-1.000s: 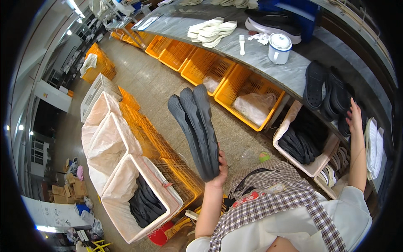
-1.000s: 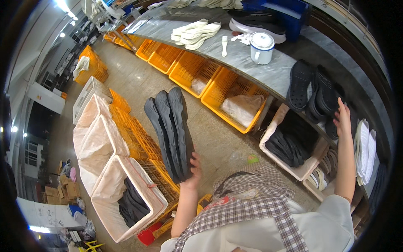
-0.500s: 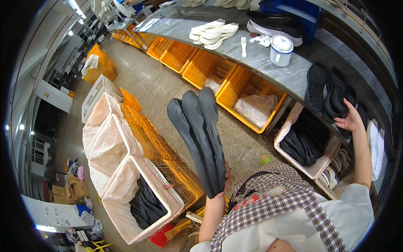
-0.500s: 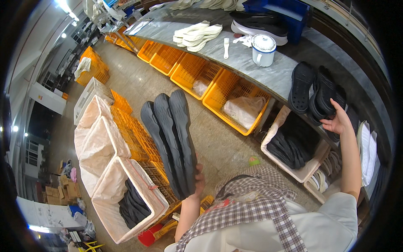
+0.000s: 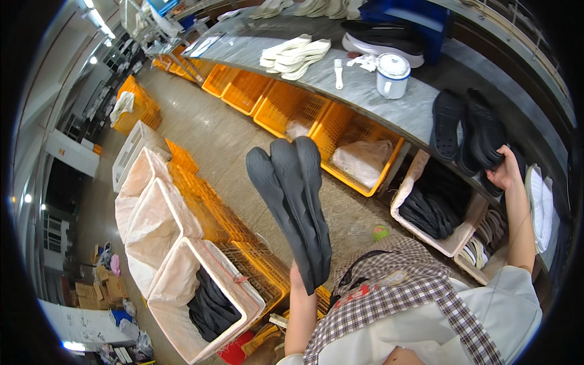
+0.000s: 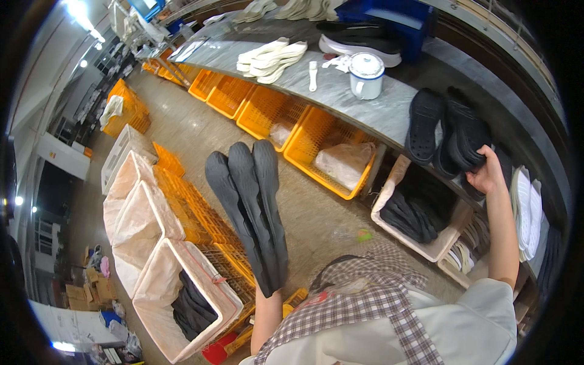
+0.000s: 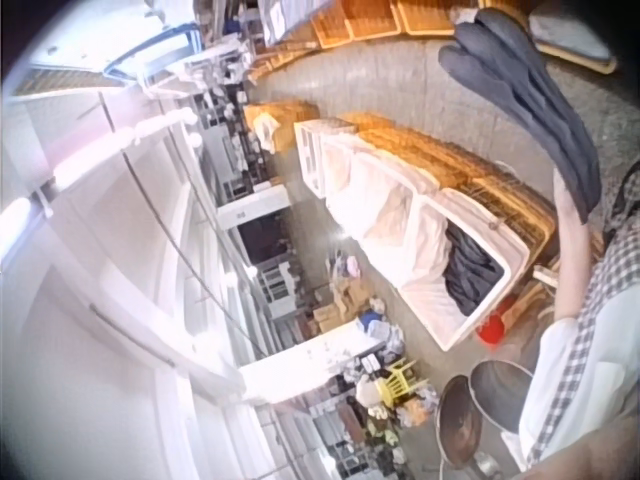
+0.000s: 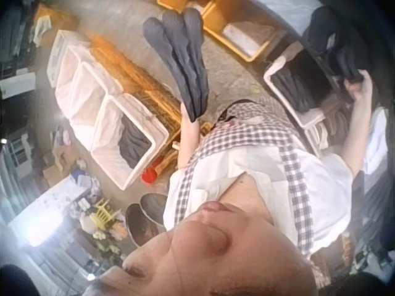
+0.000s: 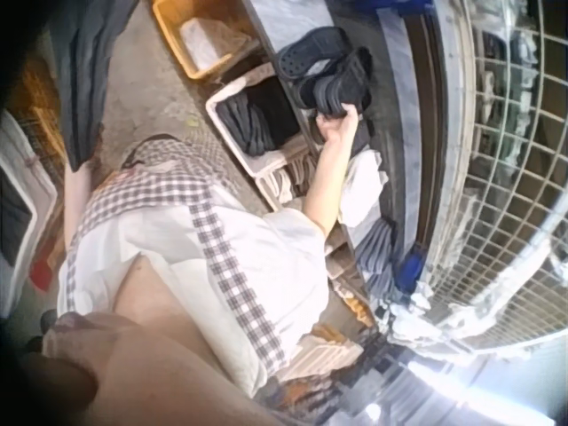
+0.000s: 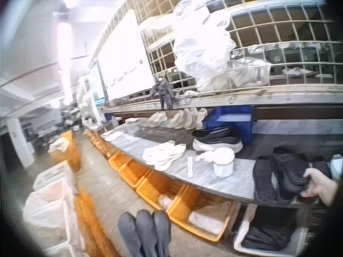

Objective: The person picks up pairs of black and white slippers from a metal pot and a bin, inspects them, and places them on a table or into a bin. The person handles the slippers one pair at a time, turning them over to check the soles before stacking them.

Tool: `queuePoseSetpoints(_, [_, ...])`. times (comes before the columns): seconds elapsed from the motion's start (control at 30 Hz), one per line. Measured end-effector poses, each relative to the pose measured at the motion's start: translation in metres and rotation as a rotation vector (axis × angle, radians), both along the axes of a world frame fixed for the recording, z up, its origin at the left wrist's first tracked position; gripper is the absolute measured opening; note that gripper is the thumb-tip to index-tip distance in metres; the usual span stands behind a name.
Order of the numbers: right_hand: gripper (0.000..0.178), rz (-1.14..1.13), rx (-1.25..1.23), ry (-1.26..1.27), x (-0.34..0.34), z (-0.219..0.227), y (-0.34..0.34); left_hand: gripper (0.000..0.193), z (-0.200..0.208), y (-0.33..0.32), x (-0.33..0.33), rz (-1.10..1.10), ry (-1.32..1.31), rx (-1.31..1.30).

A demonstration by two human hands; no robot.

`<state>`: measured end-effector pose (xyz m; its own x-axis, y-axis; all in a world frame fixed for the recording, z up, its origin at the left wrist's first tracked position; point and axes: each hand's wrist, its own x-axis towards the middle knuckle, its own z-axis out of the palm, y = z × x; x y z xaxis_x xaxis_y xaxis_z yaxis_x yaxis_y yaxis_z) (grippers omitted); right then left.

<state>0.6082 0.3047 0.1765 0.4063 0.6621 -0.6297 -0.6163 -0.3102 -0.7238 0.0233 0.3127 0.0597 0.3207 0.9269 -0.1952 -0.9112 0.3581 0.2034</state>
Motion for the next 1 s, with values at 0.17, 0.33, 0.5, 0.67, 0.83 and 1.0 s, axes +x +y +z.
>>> queuePoseSetpoints(0.17, [0.036,-0.112,0.168,0.123,-0.013,0.002,-0.003,0.062,0.026,0.002,0.001,0.005,0.490,0.151])
queuePoseSetpoints(0.33, [0.073,-0.088,0.134,-0.332,-0.034,0.032,-0.025,0.075,0.057,0.013,-0.005,-0.004,0.785,0.204])
queuePoseSetpoints(0.5, [0.082,0.310,0.201,-0.397,-0.066,0.071,-0.017,0.061,0.072,0.023,-0.032,0.053,1.054,0.249])
queuePoseSetpoints(0.67, [0.082,0.927,0.247,-0.297,-0.118,0.066,0.047,0.053,0.093,0.031,-0.044,-0.141,1.192,0.415])
queuePoseSetpoints(0.83, [0.077,1.761,0.398,-0.494,-0.201,0.022,0.132,0.045,0.108,0.040,-0.046,-0.246,1.628,0.902])
queuePoseSetpoints(1.0, [0.074,2.092,0.368,0.189,-0.267,-0.022,0.173,0.048,0.090,0.005,-0.054,-0.327,1.484,0.626])
